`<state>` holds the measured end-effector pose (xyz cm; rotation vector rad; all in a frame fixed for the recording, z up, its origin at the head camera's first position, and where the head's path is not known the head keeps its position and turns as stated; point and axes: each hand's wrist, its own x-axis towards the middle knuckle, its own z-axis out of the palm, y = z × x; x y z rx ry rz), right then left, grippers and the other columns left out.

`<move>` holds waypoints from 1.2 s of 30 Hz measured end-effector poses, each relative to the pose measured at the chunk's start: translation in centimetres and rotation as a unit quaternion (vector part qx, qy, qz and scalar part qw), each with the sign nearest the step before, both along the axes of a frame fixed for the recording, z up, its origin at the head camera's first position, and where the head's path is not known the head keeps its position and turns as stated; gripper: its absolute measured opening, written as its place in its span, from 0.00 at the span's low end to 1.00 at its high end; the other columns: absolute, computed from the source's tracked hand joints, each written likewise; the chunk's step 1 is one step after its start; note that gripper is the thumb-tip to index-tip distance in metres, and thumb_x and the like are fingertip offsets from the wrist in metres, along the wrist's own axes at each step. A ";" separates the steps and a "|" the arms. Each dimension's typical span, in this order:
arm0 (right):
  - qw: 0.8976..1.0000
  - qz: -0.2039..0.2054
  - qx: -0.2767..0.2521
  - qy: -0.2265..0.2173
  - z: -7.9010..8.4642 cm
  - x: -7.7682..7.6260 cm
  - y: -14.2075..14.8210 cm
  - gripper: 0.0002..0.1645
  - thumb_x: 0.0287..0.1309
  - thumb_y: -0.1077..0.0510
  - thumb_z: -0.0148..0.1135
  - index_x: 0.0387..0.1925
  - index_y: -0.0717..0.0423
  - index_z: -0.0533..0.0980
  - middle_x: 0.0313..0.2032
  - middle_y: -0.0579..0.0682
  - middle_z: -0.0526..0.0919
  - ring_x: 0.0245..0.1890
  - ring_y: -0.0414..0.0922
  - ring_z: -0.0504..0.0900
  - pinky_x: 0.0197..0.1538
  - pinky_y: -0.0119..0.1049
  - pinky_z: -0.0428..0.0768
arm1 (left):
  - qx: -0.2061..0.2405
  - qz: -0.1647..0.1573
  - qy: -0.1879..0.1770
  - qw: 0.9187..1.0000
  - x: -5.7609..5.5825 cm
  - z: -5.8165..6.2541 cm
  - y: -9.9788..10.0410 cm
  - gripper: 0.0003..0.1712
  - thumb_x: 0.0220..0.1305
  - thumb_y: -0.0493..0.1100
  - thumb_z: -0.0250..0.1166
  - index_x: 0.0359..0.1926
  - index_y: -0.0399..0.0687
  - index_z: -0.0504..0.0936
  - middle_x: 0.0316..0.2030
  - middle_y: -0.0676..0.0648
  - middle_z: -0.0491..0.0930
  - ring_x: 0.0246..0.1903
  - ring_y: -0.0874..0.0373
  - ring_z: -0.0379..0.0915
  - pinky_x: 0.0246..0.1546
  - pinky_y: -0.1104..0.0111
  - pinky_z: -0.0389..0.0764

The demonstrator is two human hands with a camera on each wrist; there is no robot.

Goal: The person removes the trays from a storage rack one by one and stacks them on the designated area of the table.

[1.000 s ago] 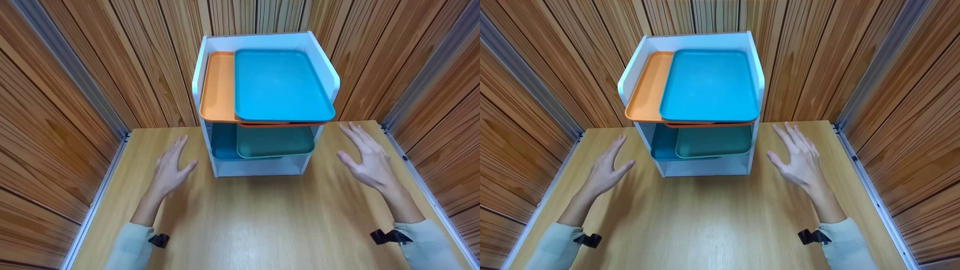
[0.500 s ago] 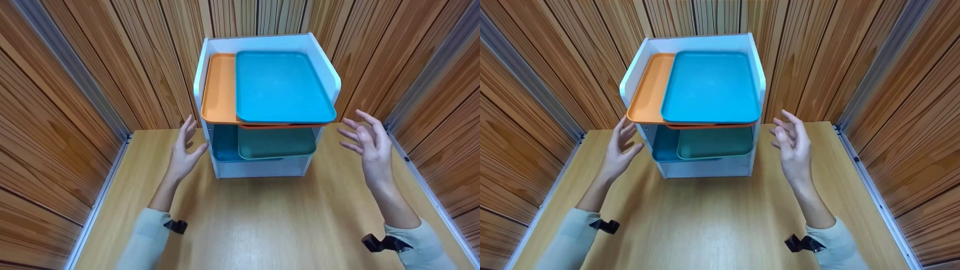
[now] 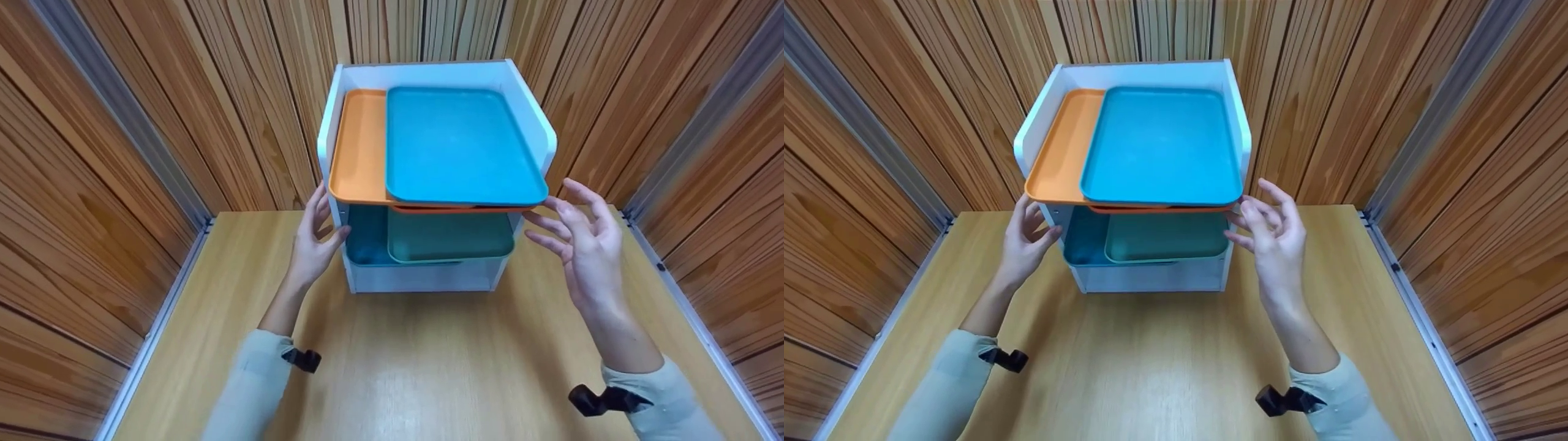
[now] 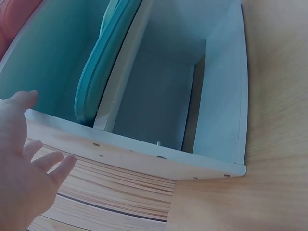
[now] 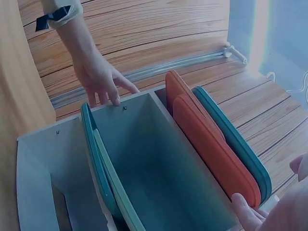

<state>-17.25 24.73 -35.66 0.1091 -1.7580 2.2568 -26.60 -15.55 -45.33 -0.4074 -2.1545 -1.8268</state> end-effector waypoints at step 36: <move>0.986 -0.102 -0.120 -0.053 1.1 -2.3 -3.0 0.13 0.77 0.61 0.69 0.57 0.62 0.88 0.42 0.51 0.92 0.31 0.44 0.90 0.34 0.29 0.92 | -0.020 0.016 0.001 1.000 -0.6 0.0 1.0 0.49 0.78 0.27 0.61 0.91 0.47 0.51 0.87 0.37 0.64 0.82 0.33 0.72 0.76 0.34 0.81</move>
